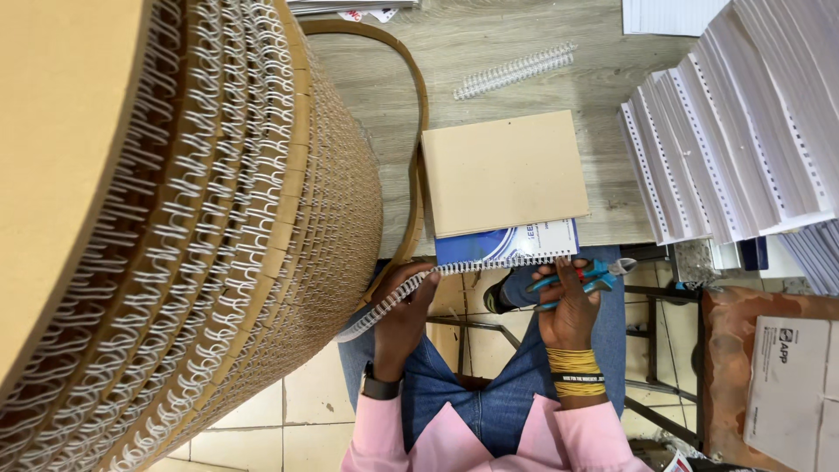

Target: The person pulls a length of spiral binding coil from a large roll and uses pliers to cut it into smaller segments. The cut pieces are placed on the floor next to the work area.

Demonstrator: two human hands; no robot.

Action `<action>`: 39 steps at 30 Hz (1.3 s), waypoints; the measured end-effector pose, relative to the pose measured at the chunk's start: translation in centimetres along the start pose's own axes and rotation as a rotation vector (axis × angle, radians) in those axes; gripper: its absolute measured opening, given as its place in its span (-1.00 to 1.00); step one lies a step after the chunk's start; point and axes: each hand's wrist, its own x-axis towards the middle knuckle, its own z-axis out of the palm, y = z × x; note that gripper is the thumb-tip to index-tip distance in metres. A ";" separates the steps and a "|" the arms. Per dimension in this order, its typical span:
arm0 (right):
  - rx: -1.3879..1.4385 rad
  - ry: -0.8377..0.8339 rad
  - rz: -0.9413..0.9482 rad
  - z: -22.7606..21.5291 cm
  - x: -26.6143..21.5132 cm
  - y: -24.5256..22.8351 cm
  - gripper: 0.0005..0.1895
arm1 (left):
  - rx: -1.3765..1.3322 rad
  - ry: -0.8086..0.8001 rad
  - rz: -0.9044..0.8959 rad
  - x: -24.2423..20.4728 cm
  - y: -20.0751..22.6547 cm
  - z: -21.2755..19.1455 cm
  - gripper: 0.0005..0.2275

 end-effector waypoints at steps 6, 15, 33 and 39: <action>-0.106 0.047 -0.024 1.1 -0.9 -0.3 -0.80 | 0.496 -0.123 -0.366 2.7 3.7 1.5 -0.38; -0.468 -0.409 0.186 0.8 -12.0 2.5 -0.50 | -0.190 0.035 -0.527 1.6 -0.2 2.5 -0.90; -0.596 -0.417 0.230 2.6 -11.0 5.6 -0.54 | -0.015 -0.106 -0.205 1.2 -1.9 1.9 -0.77; -0.775 -0.477 0.376 -0.3 -9.0 9.9 -0.81 | 0.754 -0.097 0.664 0.0 -7.0 1.4 -0.46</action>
